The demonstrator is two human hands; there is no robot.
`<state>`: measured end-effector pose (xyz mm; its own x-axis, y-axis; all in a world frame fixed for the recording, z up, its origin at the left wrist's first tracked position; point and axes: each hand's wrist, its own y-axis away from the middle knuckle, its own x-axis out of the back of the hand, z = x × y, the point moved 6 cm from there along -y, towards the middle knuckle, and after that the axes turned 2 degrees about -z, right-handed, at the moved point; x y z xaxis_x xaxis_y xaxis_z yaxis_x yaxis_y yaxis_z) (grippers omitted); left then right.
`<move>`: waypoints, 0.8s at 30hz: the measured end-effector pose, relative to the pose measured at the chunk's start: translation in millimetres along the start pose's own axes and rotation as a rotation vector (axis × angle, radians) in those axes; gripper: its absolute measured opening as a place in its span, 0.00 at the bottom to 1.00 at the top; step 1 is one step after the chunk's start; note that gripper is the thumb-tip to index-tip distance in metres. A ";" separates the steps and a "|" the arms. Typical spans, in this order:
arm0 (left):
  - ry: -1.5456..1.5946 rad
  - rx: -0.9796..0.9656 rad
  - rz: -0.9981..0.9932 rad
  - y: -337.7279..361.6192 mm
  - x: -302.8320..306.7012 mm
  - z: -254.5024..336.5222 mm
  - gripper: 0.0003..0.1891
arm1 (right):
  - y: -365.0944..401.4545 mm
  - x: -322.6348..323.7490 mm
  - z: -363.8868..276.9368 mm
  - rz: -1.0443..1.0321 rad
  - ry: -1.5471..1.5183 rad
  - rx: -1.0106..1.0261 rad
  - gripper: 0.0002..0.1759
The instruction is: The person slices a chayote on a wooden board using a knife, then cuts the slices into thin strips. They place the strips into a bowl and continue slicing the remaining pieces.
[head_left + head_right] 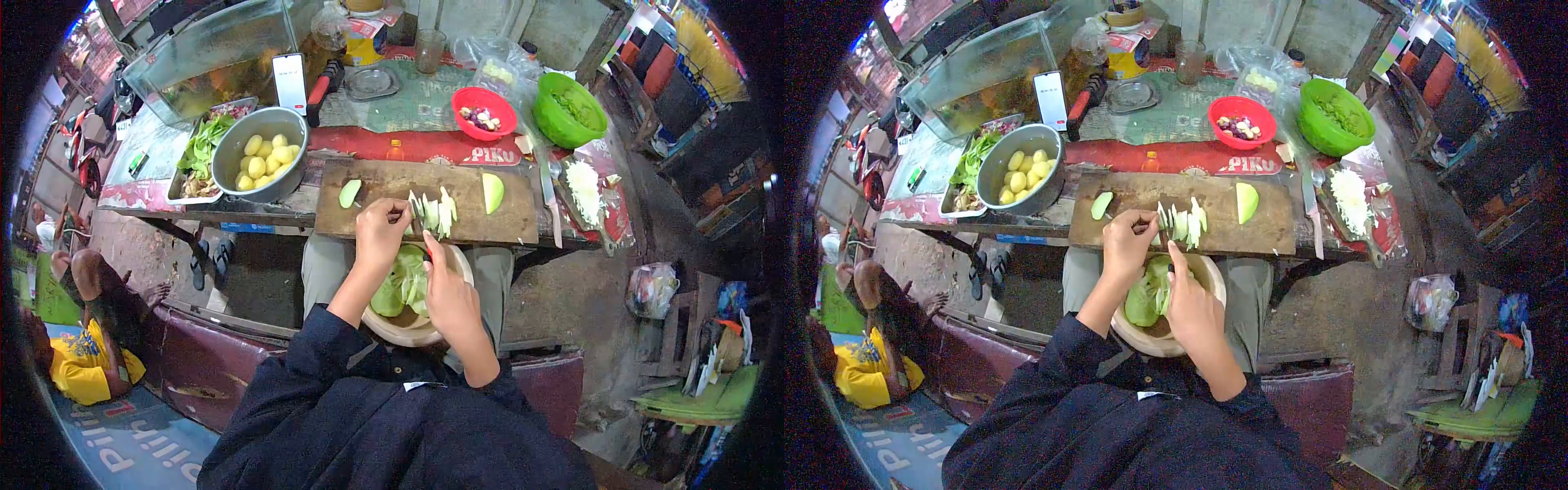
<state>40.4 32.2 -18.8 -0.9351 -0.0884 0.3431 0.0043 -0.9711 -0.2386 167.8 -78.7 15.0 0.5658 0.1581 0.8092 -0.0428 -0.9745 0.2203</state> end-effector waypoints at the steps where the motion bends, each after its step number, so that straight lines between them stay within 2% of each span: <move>1: -0.006 0.007 -0.003 0.0 -0.1 0.5 0.07 | -1.3 -1.8 0.9 0.001 0.002 0.002 0.27; 4: -0.014 0.015 0.003 -0.1 -1.1 -0.9 0.06 | -4.9 -5.9 0.1 0.037 -0.023 0.047 0.27; 13: -0.013 -0.021 0.018 0.1 0.3 0.9 0.06 | -20.7 -10.6 -3.3 -0.006 -0.048 0.009 0.26; 19: -0.017 -0.073 0.036 1.8 0.2 1.9 0.04 | -13.6 -17.2 2.5 0.096 -0.037 0.088 0.28; 21: -0.033 -0.091 0.026 1.0 1.6 4.9 0.04 | -5.3 -20.8 6.2 -0.001 -0.033 0.004 0.27; 24: -0.107 -0.083 0.010 -1.0 6.3 4.9 0.06 | 4.4 -13.2 12.0 -0.030 -0.050 -0.005 0.27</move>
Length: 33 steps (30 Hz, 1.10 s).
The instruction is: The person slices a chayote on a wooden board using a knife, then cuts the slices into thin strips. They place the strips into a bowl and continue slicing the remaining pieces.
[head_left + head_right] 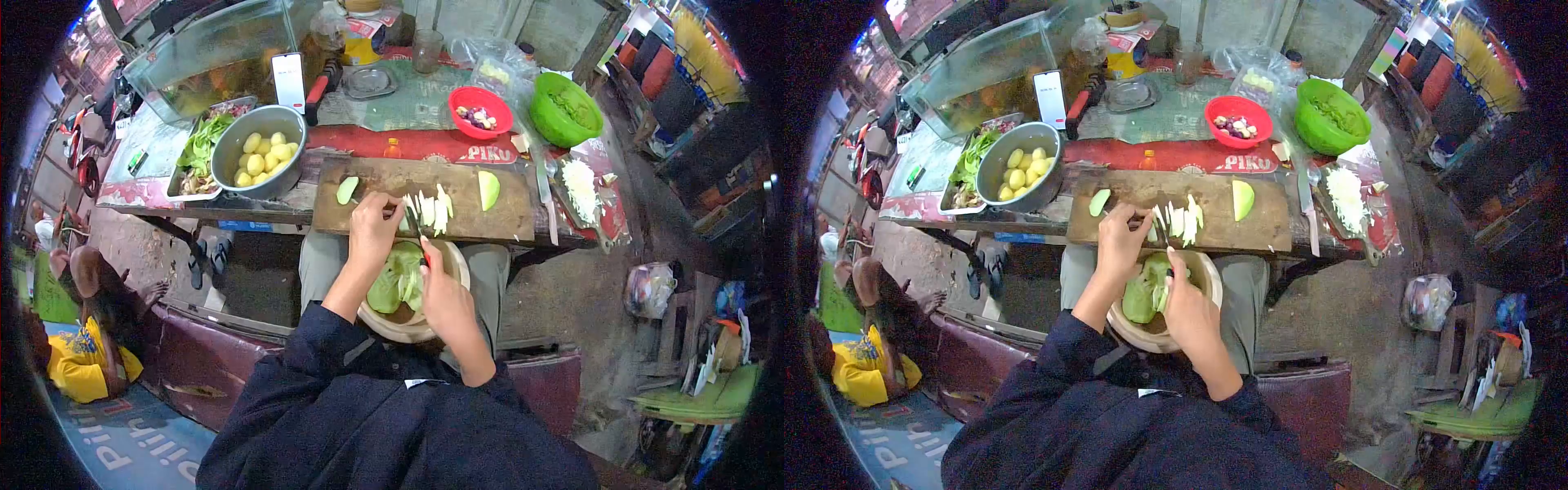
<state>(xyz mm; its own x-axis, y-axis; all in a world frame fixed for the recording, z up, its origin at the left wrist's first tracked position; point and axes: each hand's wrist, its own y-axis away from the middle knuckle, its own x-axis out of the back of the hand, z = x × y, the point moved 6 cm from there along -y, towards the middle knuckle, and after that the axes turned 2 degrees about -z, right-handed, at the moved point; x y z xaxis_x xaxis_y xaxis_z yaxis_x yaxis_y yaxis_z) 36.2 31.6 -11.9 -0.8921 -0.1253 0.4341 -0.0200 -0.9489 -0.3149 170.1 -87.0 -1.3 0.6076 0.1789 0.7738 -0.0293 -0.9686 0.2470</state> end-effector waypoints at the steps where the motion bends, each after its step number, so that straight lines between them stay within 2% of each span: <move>1: -0.001 -0.004 0.003 -0.6 2.8 0.7 0.06 | 1.2 1.8 2.6 0.003 0.000 0.004 0.27; 3: -0.036 -0.112 0.065 1.0 12.0 8.1 0.06 | 3.5 5.2 6.7 0.031 -0.062 -0.001 0.27; 10: -0.128 -0.106 0.059 15.5 28.2 9.2 0.07 | 16.1 5.8 -13.2 0.028 -0.020 0.051 0.28; 13: -0.142 -0.123 0.008 19.3 21.3 4.5 0.07 | 15.6 -6.0 -13.0 -0.057 0.036 -0.021 0.29; 15: -0.247 -0.187 0.025 20.2 20.2 9.6 0.08 | 14.4 -12.5 -12.9 0.046 0.024 0.060 0.31; 21: -0.185 -0.069 -0.008 19.5 17.4 3.8 0.07 | -6.8 -19.6 -7.6 0.003 -0.026 0.020 0.29; 27: -0.210 -0.093 0.030 22.0 17.9 7.3 0.07 | 10.7 -10.4 -12.2 0.085 -0.018 0.114 0.30; 33: -0.223 -0.084 0.035 23.2 17.1 8.9 0.07 | -1.9 -28.9 -14.5 0.078 0.007 0.060 0.30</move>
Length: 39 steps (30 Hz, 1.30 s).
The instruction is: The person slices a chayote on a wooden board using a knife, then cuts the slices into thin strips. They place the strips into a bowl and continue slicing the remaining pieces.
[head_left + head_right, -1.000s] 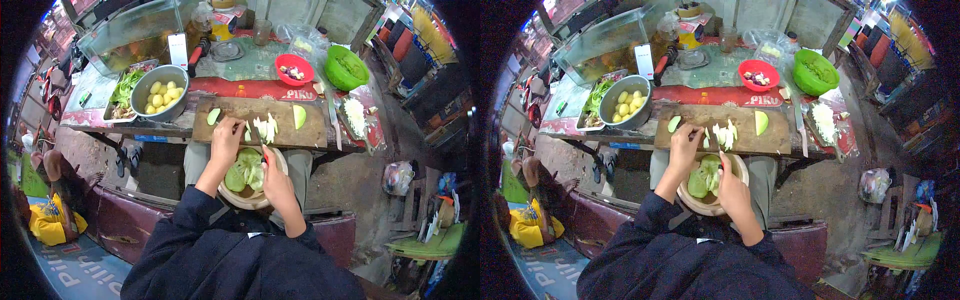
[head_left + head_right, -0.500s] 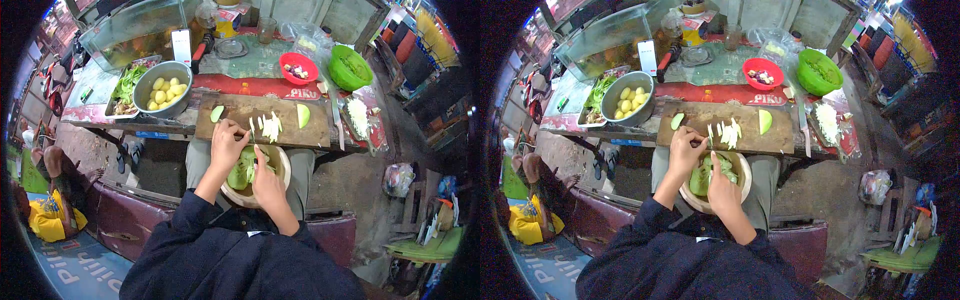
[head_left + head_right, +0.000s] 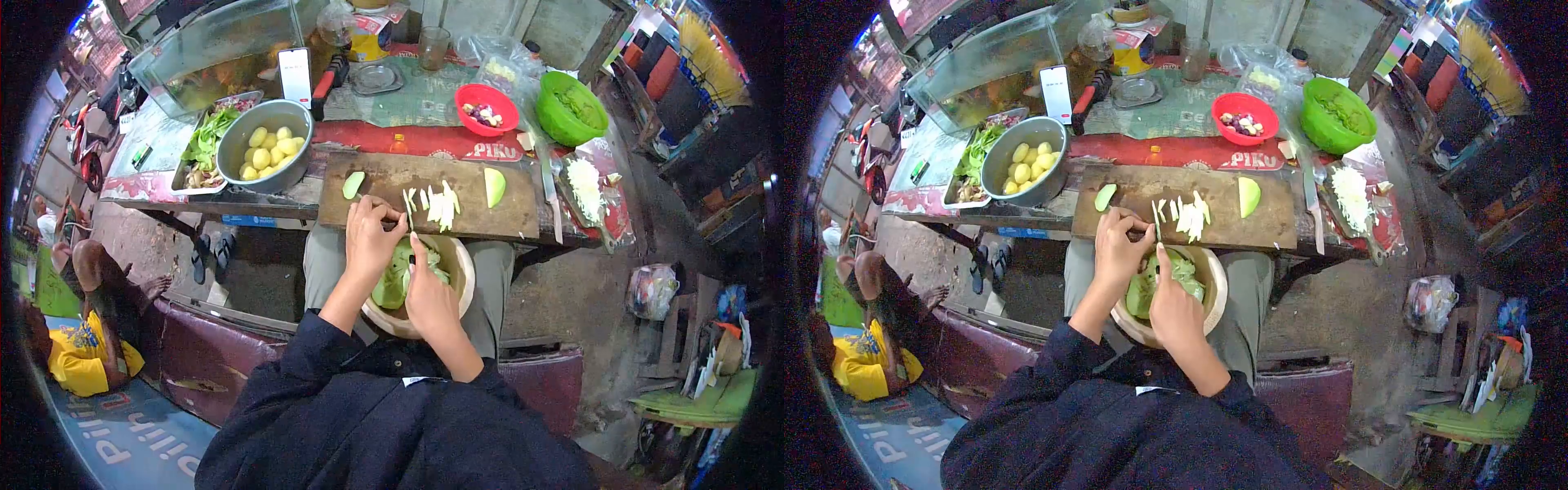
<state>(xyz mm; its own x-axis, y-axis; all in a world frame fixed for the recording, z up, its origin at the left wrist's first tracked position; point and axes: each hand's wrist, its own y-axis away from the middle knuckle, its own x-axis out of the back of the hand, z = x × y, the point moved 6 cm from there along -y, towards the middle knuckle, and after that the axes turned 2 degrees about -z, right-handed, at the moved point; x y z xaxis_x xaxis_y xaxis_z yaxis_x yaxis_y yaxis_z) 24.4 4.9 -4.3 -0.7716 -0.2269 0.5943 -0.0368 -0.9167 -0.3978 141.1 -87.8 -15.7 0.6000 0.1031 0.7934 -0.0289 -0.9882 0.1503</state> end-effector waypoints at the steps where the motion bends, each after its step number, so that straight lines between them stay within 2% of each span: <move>1: -0.002 -0.004 0.001 0.4 0.4 -0.1 0.07 | -5.4 -1.0 6.7 0.003 -0.002 0.001 0.30; 4: -0.006 -0.054 -0.014 1.6 0.9 -4.7 0.07 | -15.0 9.3 19.6 0.033 -0.121 0.127 0.30; 6: 0.076 -0.078 0.095 0.5 14.8 -13.2 0.08 | -12.2 27.4 19.3 0.149 -0.210 0.159 0.29; 7: -0.058 -0.087 0.150 -1.7 27.6 -14.6 0.08 | -7.5 32.1 17.8 0.093 -0.211 0.100 0.28; 8: -0.061 -0.089 0.151 -7.3 33.4 -23.0 0.08 | -2.4 34.8 13.4 0.093 -0.213 0.101 0.28; 10: -0.171 0.095 0.285 -18.3 48.0 -50.1 0.08 | 5.7 27.1 3.3 -0.087 -0.218 0.082 0.27; 11: -0.172 0.091 0.286 -20.5 48.3 -54.9 0.08 | 8.0 23.2 -1.9 -0.233 -0.187 0.002 0.27; 13: -0.367 0.074 0.205 -26.7 45.2 -55.4 0.10 | 5.0 7.3 5.1 -0.189 -0.175 0.039 0.27; 15: -0.347 0.075 0.167 -29.8 42.8 -46.2 0.11 | 1.6 5.7 7.5 -0.145 -0.162 0.074 0.27; 18: -0.288 0.032 0.107 -27.2 34.7 -38.6 0.12 | -1.8 17.3 19.1 -0.105 -0.145 -0.035 0.27; 20: 0.041 0.158 0.025 -22.5 23.7 -37.3 0.10 | -3.8 26.4 26.6 0.038 -0.103 0.031 0.27; 21: 0.036 0.022 0.082 -18.7 22.5 -26.8 0.10 | -3.4 31.7 23.8 -0.003 -0.107 -0.004 0.27; 22: 0.036 0.022 0.080 -14.5 18.2 -24.6 0.10 | -3.3 31.5 24.3 -0.002 -0.107 -0.006 0.27; 24: -0.020 -0.111 0.046 -5.8 10.1 -8.5 0.12 | -2.5 31.8 22.3 0.028 -0.112 0.032 0.28; 28: -0.009 -0.135 -0.038 2.3 7.0 6.5 0.13 | -2.4 27.5 18.1 0.027 -0.159 0.056 0.28; 30: -0.017 -0.124 -0.035 0.9 7.8 6.8 0.13 | -5.1 23.6 20.0 0.126 -0.106 0.135 0.30; 32: 0.158 -0.027 -0.008 -5.2 7.9 -3.1 0.13 | -7.5 21.2 21.5 0.111 -0.115 0.140 0.30; 36: 0.205 -0.038 0.027 -18.3 6.6 -7.6 0.12 | -13.1 22.9 11.6 0.022 -0.113 0.092 0.30; 39: 0.158 -0.064 -0.030 -22.3 1.2 -8.5 0.09 | -14.8 18.4 8.5 -0.077 -0.107 0.022 0.29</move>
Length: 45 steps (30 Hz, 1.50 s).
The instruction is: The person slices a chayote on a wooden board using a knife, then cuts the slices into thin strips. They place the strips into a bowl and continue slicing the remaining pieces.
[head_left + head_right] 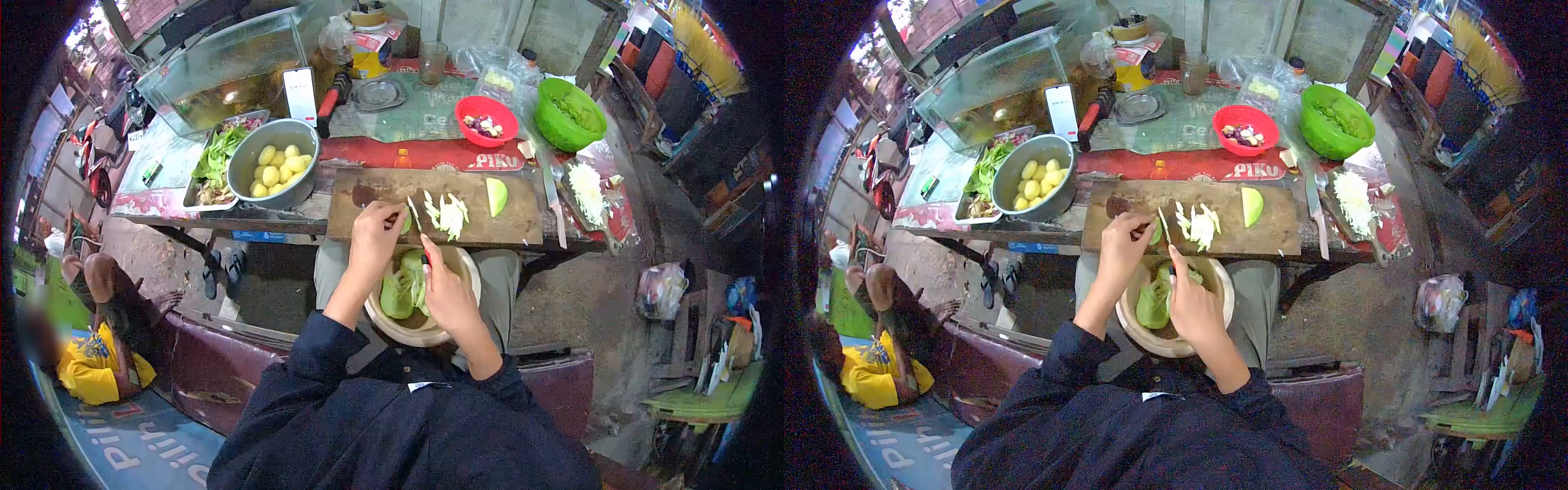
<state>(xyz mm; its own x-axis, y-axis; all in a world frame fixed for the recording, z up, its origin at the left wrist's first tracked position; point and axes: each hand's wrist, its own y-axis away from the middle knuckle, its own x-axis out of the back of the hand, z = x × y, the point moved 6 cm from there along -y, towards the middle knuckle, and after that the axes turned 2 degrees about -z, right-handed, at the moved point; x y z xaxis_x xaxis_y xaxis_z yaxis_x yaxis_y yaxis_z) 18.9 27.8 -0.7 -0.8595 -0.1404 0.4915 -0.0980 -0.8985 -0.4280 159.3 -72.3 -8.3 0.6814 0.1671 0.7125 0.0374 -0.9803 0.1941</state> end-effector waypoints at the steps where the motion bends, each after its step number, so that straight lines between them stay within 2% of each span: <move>1: -0.002 0.010 -0.005 0.5 -0.7 -0.9 0.08 | 0.7 0.4 -2.3 0.001 0.000 0.000 0.29; 10: 0.041 0.086 0.022 7.8 -2.6 -6.8 0.06 | 4.0 -5.0 -3.3 0.028 0.005 0.015 0.31; 12: 0.049 0.093 0.030 8.7 -3.6 -7.9 0.06 | 6.5 -8.2 -8.8 0.126 0.112 0.111 0.33; 15: 0.036 0.113 0.030 9.2 -4.0 -7.6 0.08 | 4.8 -13.5 -11.3 0.063 0.170 0.033 0.36; 21: 0.030 0.151 -0.008 10.8 -3.9 -3.8 0.07 | -11.1 -16.8 -14.4 0.021 0.243 0.013 0.43; 23: 0.126 0.134 0.063 12.0 -3.8 -9.5 0.05 | -4.3 -20.3 -5.7 0.022 0.197 0.024 0.42; 27: 0.084 0.151 0.056 12.6 -2.8 -5.5 0.05 | 11.7 -13.2 0.2 0.065 0.081 0.061 0.37; 31: 0.131 0.187 0.077 12.8 -7.1 -9.5 0.05 | 10.9 -9.1 -3.6 0.122 0.092 0.096 0.35; 35: 0.102 0.151 0.071 12.1 -5.7 -7.0 0.05 | -6.8 -20.1 -7.3 0.048 0.101 0.068 0.34; 38: 0.079 0.162 0.042 11.9 -2.1 0.9 0.05 | -18.9 -16.5 -10.3 0.043 0.138 0.064 0.38; 45: 0.094 0.141 0.072 16.1 -4.6 -2.6 0.05 | 15.0 -12.5 -2.9 -0.019 0.108 -0.001 0.34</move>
<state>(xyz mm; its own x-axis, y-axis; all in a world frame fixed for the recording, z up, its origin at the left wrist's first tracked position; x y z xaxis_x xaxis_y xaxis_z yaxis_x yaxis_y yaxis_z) 20.0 15.1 -11.8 -0.9056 -0.1730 0.3873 0.0311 -0.9377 -0.3461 149.3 -88.7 -12.3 0.5979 0.1965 0.7771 0.0491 -0.9766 0.2092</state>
